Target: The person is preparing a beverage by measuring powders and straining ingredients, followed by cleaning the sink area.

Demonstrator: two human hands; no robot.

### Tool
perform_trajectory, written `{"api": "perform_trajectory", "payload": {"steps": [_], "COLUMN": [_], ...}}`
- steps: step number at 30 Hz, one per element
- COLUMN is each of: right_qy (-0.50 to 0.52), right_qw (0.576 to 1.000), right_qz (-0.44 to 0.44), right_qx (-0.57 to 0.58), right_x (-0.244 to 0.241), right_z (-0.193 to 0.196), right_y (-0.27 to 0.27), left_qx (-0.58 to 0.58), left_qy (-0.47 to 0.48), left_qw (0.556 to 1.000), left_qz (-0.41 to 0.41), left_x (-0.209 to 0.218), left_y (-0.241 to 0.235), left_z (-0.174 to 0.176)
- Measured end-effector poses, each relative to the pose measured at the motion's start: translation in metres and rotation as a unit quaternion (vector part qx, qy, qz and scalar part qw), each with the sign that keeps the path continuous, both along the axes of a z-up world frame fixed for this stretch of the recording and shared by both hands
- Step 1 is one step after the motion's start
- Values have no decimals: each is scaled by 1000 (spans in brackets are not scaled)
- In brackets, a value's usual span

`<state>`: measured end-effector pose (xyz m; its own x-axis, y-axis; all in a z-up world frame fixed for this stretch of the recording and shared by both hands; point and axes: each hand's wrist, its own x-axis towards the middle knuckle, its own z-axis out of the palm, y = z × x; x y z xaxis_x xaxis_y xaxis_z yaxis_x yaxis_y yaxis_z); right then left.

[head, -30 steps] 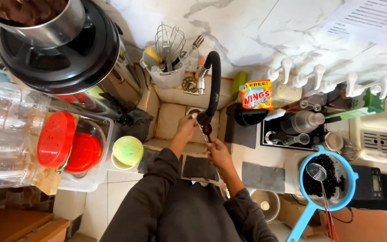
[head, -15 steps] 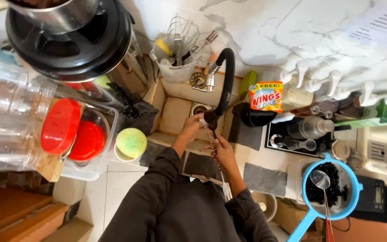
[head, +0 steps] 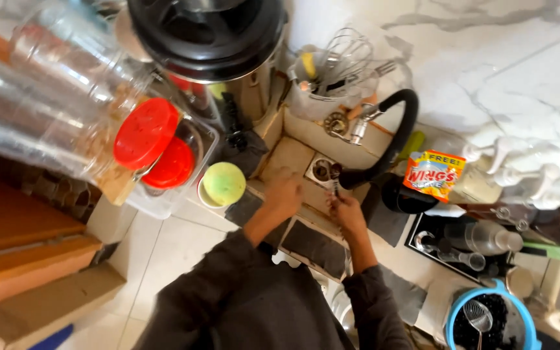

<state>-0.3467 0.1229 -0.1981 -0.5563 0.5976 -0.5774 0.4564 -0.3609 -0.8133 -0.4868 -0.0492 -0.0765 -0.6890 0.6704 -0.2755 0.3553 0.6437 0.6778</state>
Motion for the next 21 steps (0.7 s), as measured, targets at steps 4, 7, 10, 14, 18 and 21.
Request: {"api": "perform_trajectory", "payload": {"steps": [4, 7, 10, 14, 18, 21], "right_qy": [8, -2, -14, 20, 52, 44], "right_qw": [999, 1000, 1000, 998, 997, 999], "right_qz": [-36, -16, -25, -48, -51, -10], "right_qx": [-27, -3, 5, 24, -6, -12], "right_x": [-21, -33, -37, -39, -40, -29], "right_z": [48, 77, 76, 109, 137, 120], "right_y": [-9, -21, -25, -44, -60, -75], "left_qx": [-192, -261, -202, -111, 47, 185], "left_qy": [305, 336, 333, 413, 338, 246], "left_qw": [931, 899, 915, 895, 932, 947], "left_qz": [59, 107, 101, 122, 120, 92], "left_x": [-9, -22, -30, -37, -29, -11], "left_y": [-67, -107, -120, -122, -115, -89], "left_z": [-63, -83, -99, -121, -50, -15]}}
